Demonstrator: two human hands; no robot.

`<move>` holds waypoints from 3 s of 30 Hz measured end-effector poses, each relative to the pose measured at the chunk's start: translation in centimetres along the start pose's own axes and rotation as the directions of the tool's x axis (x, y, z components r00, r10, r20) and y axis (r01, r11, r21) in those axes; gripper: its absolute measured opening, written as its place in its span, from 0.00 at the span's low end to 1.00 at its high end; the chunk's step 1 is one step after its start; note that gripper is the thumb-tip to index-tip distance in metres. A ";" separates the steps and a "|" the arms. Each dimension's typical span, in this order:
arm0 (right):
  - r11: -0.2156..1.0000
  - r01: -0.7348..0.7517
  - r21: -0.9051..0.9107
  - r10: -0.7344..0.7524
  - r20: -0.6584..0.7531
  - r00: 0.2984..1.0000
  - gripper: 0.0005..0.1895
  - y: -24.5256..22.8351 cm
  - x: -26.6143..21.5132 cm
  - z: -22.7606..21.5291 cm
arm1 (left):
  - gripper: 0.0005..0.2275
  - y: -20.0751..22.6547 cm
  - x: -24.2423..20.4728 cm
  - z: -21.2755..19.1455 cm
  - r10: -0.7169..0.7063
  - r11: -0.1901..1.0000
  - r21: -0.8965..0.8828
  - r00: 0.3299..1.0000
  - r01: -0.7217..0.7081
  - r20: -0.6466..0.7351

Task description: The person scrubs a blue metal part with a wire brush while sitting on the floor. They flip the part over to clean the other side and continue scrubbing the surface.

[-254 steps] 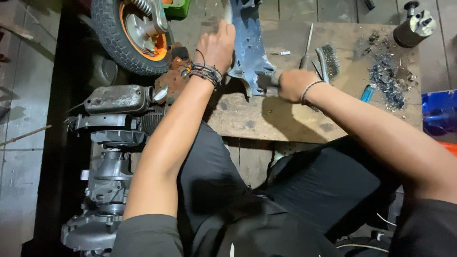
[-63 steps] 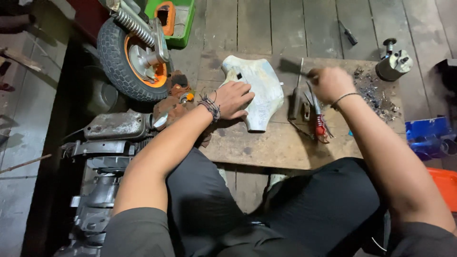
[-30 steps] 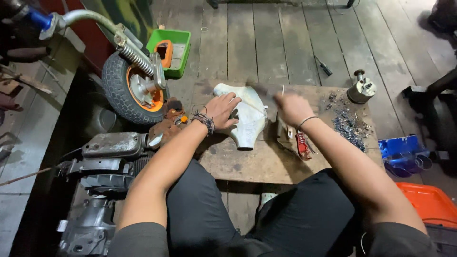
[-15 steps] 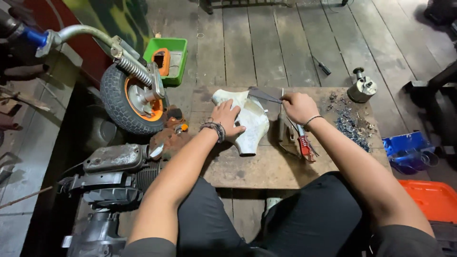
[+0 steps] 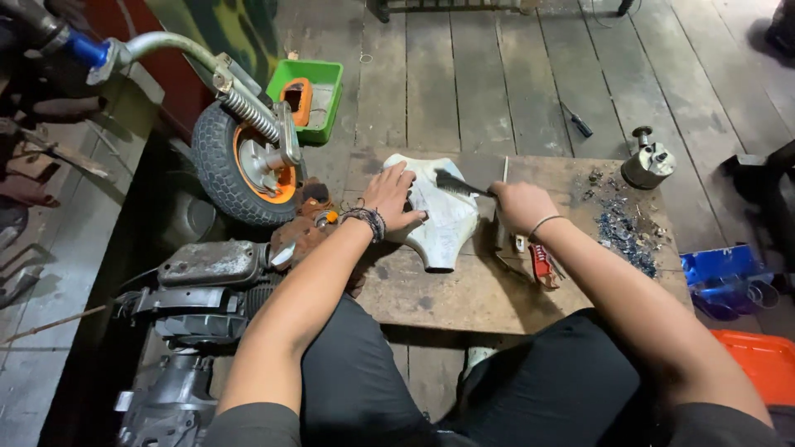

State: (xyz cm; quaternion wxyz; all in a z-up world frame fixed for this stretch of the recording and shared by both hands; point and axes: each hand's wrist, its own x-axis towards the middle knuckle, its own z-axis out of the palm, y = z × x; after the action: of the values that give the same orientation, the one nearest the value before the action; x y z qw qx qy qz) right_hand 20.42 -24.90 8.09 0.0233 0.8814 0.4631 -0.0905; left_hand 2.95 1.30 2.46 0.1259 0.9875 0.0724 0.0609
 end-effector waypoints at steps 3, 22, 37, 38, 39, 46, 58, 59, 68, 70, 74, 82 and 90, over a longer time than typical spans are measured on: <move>0.998 -0.033 0.058 0.032 0.020 0.999 0.16 -1.1 -0.2 -0.9 | 0.35 0.6 -0.2 -0.4 0.013 1.000 0.016 1.000 -0.013 0.005; 0.964 0.023 0.264 0.034 -0.209 0.977 0.16 -2.0 -1.1 -2.7 | 0.31 1.4 -0.6 0.3 0.006 0.997 0.078 0.995 -0.014 0.104; 1.000 0.007 0.029 -0.008 0.034 0.999 0.13 -0.5 0.1 1.5 | 0.36 2.4 0.1 0.7 0.051 0.989 0.129 0.991 -0.067 0.121; 1.000 0.008 -0.012 -0.008 0.033 0.999 0.14 -0.5 0.3 1.4 | 0.36 2.5 -0.1 0.7 0.044 0.990 0.129 0.991 -0.060 0.125; 0.999 0.010 -0.053 -0.008 0.032 0.999 0.15 -0.5 0.5 1.4 | 0.35 2.6 -0.3 0.7 0.037 0.990 0.130 0.991 -0.053 0.128; 1.000 -0.003 0.028 0.005 -0.071 0.997 0.14 -0.5 -0.3 -0.9 | 0.30 2.2 -0.5 0.9 0.045 0.988 0.142 0.988 -0.066 0.148; 0.991 0.082 0.107 -0.051 -0.263 0.963 0.08 -0.3 -0.6 0.3 | 0.33 2.2 -0.4 0.1 0.024 0.997 0.062 0.986 -0.034 0.167; 0.995 0.010 0.100 0.000 -0.101 0.995 0.10 0.3 0.1 2.0 | 0.34 2.0 -0.5 0.4 0.034 0.995 0.083 0.989 -0.046 0.145; 0.998 -0.059 0.026 0.058 0.042 0.997 0.17 0.5 0.9 2.5 | 0.35 2.0 -0.4 0.8 0.026 0.996 0.087 0.996 -0.033 0.080; 0.997 -0.065 0.053 0.061 0.076 0.995 0.17 0.6 0.9 2.9 | 0.35 1.8 -0.2 1.5 0.032 0.994 0.102 0.997 -0.040 0.076; 0.999 -0.035 -0.010 0.035 0.008 0.999 0.15 0.0 0.4 1.3 | 0.29 2.5 -0.5 1.2 0.012 0.990 0.139 0.990 -0.031 0.142; 0.997 0.067 0.033 -0.063 -0.112 0.992 0.08 -1.8 -1.1 0.9 | 0.31 2.3 -0.5 1.0 0.012 0.991 0.130 0.995 -0.025 0.099; 0.993 0.072 -0.098 -0.072 0.006 0.997 0.10 -1.5 1.0 3.8 | 0.35 2.7 -0.6 -0.5 0.018 0.988 0.152 0.989 -0.040 0.144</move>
State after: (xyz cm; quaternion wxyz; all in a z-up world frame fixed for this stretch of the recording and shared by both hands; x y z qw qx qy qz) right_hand 19.21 -23.65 4.24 0.0637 0.8617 0.4986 -0.0695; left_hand 2.69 -1.28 3.56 0.0531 0.9971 0.0533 -0.0138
